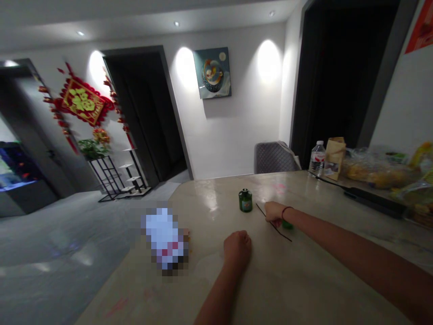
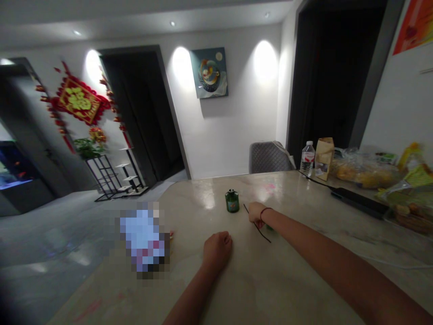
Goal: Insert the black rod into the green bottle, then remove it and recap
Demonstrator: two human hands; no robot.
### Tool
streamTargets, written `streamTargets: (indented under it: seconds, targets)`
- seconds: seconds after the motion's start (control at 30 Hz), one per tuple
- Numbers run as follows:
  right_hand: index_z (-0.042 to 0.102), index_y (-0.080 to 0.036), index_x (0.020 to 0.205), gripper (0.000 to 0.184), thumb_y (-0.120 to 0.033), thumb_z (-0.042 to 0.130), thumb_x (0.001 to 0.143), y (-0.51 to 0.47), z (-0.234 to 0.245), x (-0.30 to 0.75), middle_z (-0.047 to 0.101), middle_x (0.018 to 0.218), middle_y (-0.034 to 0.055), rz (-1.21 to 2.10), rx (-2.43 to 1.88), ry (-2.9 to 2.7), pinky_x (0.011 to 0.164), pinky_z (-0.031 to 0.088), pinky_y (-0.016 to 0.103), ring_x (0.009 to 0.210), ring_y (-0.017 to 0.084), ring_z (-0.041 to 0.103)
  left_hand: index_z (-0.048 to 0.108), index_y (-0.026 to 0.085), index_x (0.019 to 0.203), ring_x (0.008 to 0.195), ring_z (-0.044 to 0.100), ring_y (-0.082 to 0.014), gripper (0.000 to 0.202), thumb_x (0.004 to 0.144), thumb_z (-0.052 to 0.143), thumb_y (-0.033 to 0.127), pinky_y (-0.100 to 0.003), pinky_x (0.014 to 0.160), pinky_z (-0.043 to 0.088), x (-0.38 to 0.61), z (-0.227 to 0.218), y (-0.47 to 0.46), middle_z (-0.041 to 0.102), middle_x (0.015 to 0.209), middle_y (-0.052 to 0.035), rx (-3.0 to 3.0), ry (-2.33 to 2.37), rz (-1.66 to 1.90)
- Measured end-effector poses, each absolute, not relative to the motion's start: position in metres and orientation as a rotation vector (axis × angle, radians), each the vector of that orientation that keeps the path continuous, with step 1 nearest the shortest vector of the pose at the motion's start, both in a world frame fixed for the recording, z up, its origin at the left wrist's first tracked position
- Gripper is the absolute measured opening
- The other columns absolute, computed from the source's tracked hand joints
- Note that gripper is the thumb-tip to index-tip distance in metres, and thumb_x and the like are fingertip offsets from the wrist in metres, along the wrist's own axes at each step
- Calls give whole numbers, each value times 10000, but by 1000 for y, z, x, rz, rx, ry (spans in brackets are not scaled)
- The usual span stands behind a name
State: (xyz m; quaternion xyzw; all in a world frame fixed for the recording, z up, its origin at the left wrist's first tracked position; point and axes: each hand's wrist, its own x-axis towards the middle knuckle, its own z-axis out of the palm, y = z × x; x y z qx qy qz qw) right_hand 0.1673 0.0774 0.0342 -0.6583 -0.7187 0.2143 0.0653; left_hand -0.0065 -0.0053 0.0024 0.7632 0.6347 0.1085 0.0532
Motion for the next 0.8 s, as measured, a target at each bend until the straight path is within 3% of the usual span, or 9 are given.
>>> streamTargets:
  seconds: [0.17,0.27,0.4,0.8]
  targets:
    - [638,-64,923,255,-141,509,716,88,62,157,654,907,190,271,-1949,-2138,753,441,299,894,248,605,617,183,726,684,570,-133,274,795,362,257,-235,560,283,-6,1,-4,647,754,-54,2312,1939,327]
    - [551,-103,1111,354,-156,390,801,97,75,151,602,1080,146,95,-1787,-2145,849,385,268,1008,199,547,625,183,747,707,572,-136,272,792,362,238,-233,579,302,-6,0,-4,646,771,-59,2299,1939,320]
    - [572,-137,1103,358,-156,393,793,103,73,146,598,1087,104,-18,-1566,-2283,878,355,243,1028,178,518,628,186,770,724,574,-139,273,793,361,232,-232,601,318,-6,-1,-4,645,782,-59,2291,1939,318]
    - [618,-154,1029,326,-146,415,775,109,68,141,613,1012,87,-113,-1558,-2270,864,348,241,970,173,516,624,187,760,705,580,-135,269,790,362,241,-233,579,304,-6,-3,-4,648,764,-49,2289,1930,324]
